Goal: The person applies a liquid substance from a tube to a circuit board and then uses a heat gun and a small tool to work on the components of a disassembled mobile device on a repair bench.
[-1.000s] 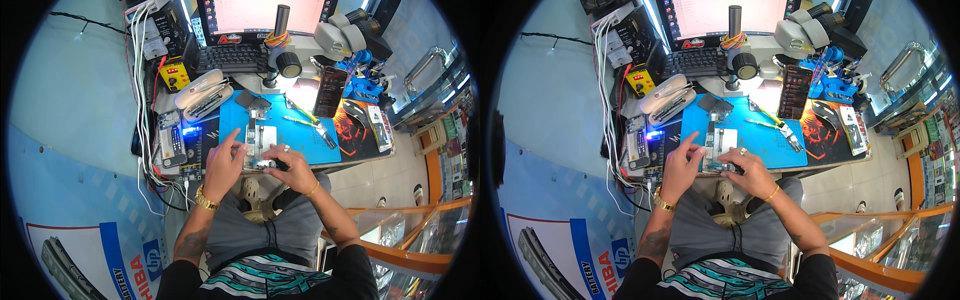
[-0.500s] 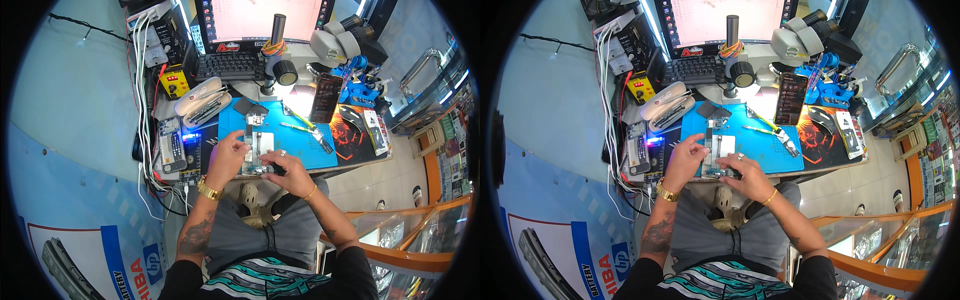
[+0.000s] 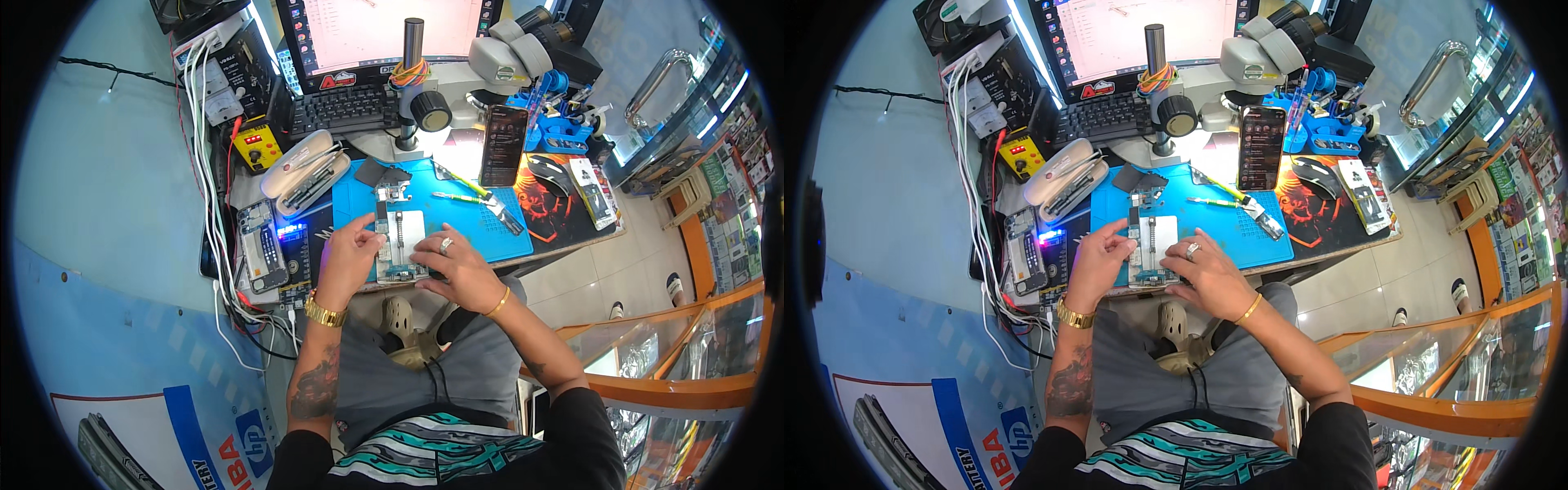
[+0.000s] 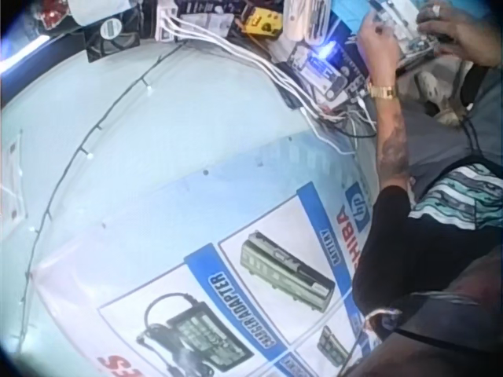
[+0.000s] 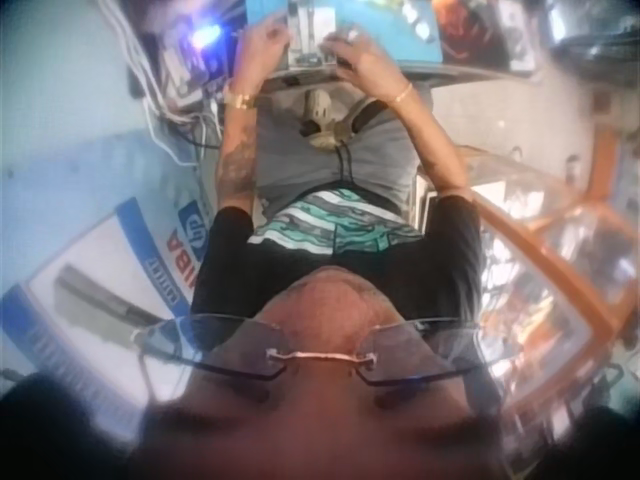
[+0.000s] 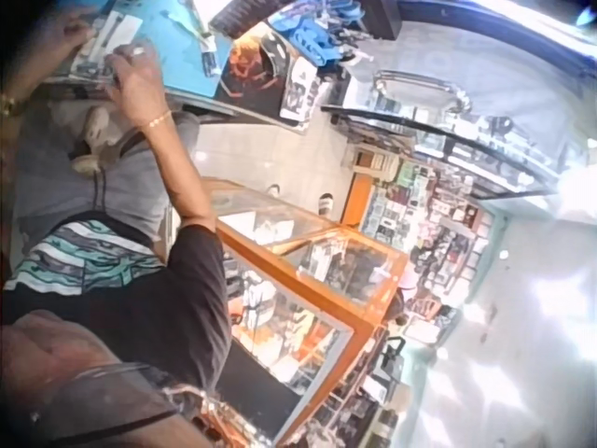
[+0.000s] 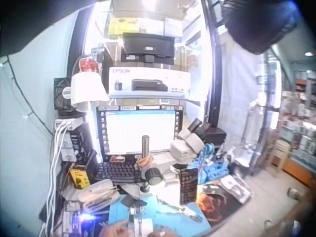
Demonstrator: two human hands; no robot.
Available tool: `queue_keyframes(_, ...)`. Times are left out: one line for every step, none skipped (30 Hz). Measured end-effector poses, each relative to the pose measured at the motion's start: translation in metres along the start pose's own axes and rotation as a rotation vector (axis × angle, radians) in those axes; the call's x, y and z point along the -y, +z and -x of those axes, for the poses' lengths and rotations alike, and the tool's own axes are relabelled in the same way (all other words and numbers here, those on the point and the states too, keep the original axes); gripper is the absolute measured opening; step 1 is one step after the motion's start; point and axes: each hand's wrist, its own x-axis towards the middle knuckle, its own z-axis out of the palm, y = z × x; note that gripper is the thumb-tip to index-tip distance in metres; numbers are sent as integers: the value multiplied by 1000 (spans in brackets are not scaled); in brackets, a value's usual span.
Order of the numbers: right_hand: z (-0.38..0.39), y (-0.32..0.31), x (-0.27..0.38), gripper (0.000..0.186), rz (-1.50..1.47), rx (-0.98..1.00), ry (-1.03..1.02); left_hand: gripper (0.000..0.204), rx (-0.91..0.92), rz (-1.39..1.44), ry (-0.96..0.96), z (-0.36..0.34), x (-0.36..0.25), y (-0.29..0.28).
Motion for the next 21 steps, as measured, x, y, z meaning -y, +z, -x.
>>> queue_keyframes(0, 1, -2, 42, 21, -3, -18, 47, 3, 24, -3, 1, -1, -1)
queue_keyframes(1, 0, -4, 41, 45, -5, -35, 47, 0, 23, -6, 0, 0, -1)
queue_keyframes(0, -1, -3, 41, 42, -3, -38, 47, 8, 34, -8, 0, 1, -1)
queue_keyframes(0, -2, -2, 40, 57, -3, -48, 47, 15, 44, -11, 0, 2, 0)
queue_keyframes(0, -3, -2, 39, 72, -3, -57, 47, 11, 44, -13, 0, 1, 0)
queue_keyframes(-1, -3, -3, 39, 69, -1, -60, 48, 20, 79, -27, 0, 0, 0)
queue_keyframes(-1, -2, -4, 37, 60, -7, -59, 48, 29, 114, -41, 1, -1, 0)
queue_keyframes(-1, -1, -5, 35, 51, -13, -58, 48, 25, 114, -42, 0, -1, -1)
queue_keyframes(-1, -2, -6, 35, 50, -11, -60, 49, 40, 118, -44, 0, -2, -2)
queue_keyframes(-1, -2, -7, 31, -18, -15, -26, 49, 55, 121, -46, 0, -2, -2)
queue_keyframes(0, -3, -7, 27, -86, -18, 9, 49, 54, 122, -47, -1, -2, -2)
queue_keyframes(0, -3, -8, 27, -86, -17, 9, 50, 55, 120, -47, -1, -2, -2)
queue_keyframes(0, -4, -9, 23, -86, -23, 19, 50, 57, 117, -46, -1, -3, -2)
queue_keyframes(0, -3, -9, 20, -86, -30, 30, 50, 57, 117, -47, -1, -1, -1)
queue_keyframes(0, -3, -9, 20, -87, -30, 31, 48, 41, 101, -31, -2, 2, -1)
queue_keyframes(-1, -4, -8, 18, -97, -27, 35, 46, 23, 86, -15, -2, 4, -1)
queue_keyframes(-1, -4, -9, 17, -105, -24, 41, 46, 26, 86, -17, -2, 2, -1)
queue_keyframes(0, -3, -9, 17, -105, -24, 44, 47, 38, 108, -33, -2, -2, -1)
queue_keyframes(0, -1, -10, 16, -108, -29, 51, 48, 49, 129, -49, -2, -4, -1)
queue_keyframes(0, 0, -10, 16, -111, -33, 56, 48, 48, 129, -51, -2, -4, -1)
queue_keyframes(1, 0, -10, 16, -112, -31, 56, 48, 52, 134, -41, -2, -4, -2)
